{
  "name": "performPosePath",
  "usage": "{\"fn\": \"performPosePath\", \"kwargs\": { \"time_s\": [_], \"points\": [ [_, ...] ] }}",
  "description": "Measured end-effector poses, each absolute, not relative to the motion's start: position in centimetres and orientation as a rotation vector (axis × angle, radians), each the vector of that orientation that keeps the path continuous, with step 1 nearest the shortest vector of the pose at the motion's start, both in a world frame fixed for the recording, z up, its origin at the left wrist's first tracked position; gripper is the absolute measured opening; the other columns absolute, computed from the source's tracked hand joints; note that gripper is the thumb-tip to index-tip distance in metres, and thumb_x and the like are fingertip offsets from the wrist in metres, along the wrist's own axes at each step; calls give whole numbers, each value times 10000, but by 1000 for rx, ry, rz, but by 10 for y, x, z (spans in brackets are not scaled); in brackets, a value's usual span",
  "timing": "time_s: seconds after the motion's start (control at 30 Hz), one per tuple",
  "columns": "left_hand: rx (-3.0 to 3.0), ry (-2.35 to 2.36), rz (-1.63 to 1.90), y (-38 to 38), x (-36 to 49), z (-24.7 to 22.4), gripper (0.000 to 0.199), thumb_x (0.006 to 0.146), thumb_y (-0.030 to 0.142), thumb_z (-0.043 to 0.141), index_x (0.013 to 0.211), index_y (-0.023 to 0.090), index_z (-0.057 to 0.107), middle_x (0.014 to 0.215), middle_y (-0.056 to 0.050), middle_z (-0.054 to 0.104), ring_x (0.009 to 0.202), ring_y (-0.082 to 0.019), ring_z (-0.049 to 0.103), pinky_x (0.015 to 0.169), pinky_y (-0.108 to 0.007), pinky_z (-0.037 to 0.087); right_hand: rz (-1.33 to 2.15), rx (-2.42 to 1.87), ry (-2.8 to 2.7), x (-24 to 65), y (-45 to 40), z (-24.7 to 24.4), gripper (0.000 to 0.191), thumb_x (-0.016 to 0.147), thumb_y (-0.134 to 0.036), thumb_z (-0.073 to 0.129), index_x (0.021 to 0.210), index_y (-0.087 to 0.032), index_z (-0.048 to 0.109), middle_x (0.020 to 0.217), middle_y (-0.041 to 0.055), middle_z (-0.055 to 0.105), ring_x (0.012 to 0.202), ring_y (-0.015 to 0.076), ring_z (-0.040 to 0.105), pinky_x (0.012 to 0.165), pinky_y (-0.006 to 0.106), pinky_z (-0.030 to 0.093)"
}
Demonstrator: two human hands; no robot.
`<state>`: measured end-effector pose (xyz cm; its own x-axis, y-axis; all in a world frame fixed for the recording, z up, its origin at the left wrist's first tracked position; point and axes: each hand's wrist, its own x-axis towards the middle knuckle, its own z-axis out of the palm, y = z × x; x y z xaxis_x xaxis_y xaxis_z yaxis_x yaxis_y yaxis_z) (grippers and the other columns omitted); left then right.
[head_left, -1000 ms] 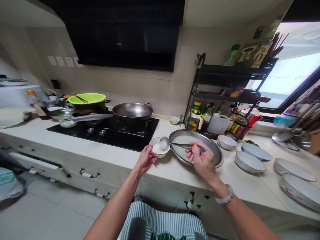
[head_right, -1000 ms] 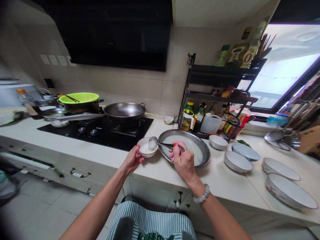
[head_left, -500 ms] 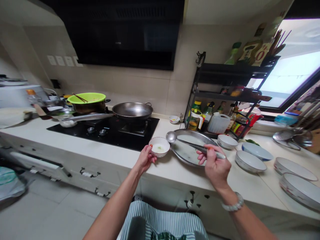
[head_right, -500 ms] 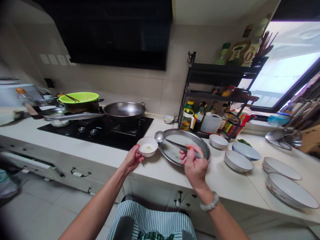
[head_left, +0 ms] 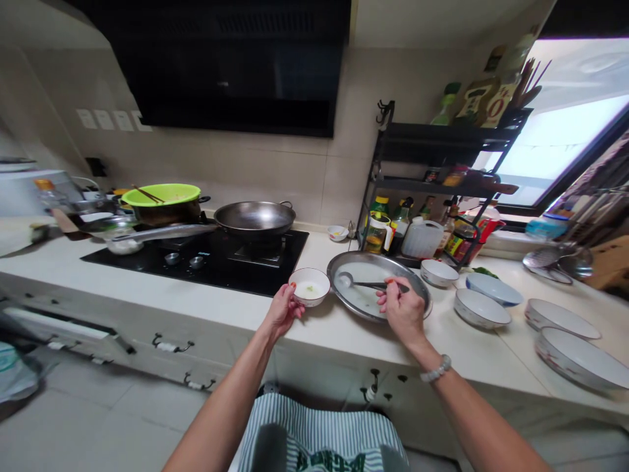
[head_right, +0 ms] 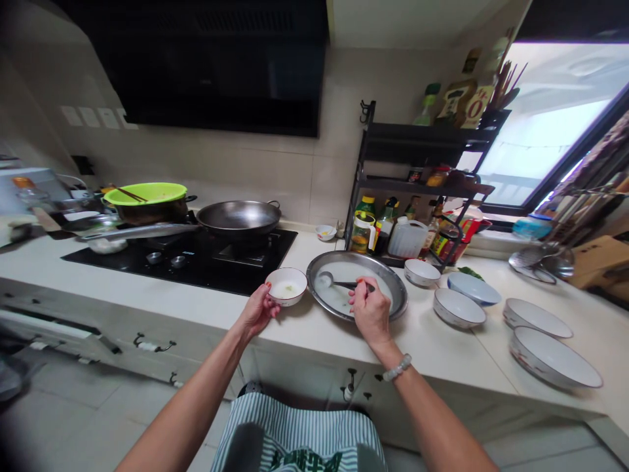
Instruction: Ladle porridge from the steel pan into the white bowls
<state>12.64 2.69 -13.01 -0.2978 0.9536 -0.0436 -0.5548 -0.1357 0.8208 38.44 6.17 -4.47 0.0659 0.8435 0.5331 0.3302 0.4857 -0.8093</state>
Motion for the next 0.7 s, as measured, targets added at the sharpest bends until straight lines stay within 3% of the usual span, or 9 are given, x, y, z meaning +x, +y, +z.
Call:
{"fn": "performPosePath", "kwargs": {
  "time_s": [0.2, 0.7],
  "points": [
    [619, 903, 1704, 27, 127, -130, 560, 625, 549, 823, 810, 211, 417, 517, 113, 465, 370, -105, 561, 299, -153, 361, 644, -1093, -1332, 392, 72, -35, 339, 811, -525, 525, 844, -191, 564, 487, 39, 620, 449, 220, 649, 346, 261, 469],
    [631, 905, 1696, 28, 126, -131, 577, 622, 561, 824, 815, 210, 409, 526, 111, 479, 376, -103, 569, 304, -145, 362, 784, -984, -1060, 400, 88, -33, 164, 744, -337, 576, 791, -182, 550, 474, 6, 624, 369, 161, 597, 294, 204, 431]
  ]
}}
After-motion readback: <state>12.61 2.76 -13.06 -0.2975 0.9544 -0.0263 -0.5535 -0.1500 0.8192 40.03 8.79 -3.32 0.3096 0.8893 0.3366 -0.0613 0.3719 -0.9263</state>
